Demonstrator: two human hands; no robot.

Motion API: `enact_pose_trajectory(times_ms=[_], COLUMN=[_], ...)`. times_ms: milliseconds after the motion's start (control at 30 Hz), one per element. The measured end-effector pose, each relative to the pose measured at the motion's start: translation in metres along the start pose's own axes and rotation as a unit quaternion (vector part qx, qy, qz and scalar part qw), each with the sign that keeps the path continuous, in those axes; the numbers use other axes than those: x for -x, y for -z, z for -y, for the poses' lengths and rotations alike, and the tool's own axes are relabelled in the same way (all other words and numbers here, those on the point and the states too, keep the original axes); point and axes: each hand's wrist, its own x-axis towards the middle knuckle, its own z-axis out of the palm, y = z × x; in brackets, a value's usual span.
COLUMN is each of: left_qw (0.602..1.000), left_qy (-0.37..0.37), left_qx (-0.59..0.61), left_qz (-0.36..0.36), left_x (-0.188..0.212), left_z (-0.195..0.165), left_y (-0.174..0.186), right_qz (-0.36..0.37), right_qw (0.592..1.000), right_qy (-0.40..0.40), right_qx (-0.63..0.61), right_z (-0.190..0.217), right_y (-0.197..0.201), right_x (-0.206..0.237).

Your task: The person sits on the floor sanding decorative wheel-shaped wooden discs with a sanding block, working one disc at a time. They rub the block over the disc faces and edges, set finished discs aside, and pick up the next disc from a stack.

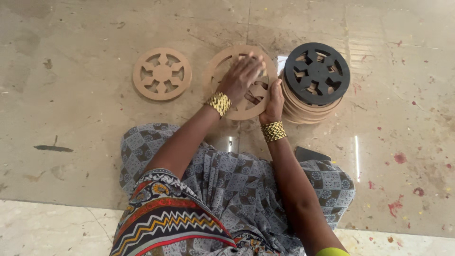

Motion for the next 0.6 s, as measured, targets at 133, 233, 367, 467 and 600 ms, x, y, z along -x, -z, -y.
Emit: enact_pose_trajectory(times_ms=[133,233,367,467,600], left_qw=[0.988,0.964,0.998,0.995,0.996], left_qy=[0.122,0.210,-0.021,-0.060,-0.004], left_qx=[0.056,0.149,0.049,-0.071,-0.070], left_qz=[-0.070,0.058,0.016,-0.046,-0.049], left_x=[-0.025,-0.023,-0.013,-0.025,-0.031], left_z=[0.025,0.005,-0.026,-0.020,0.014], left_y=[0.016,0.021,0.014,0.003,0.002], right_qz=[0.042,0.039,0.019,0.066,0.018], right_qw=[0.999,0.999,0.997,0.996,1.000], right_qy=[0.006,0.003,0.032,0.055,0.018], right_qx=[0.033,0.020,-0.066,-0.034,0.001], right_z=[0.008,0.004,-0.004,-0.005,0.006], right_y=[-0.016,-0.011,0.008,0.013,0.003], right_x=[0.004,-0.001,-0.009,-0.010,-0.005])
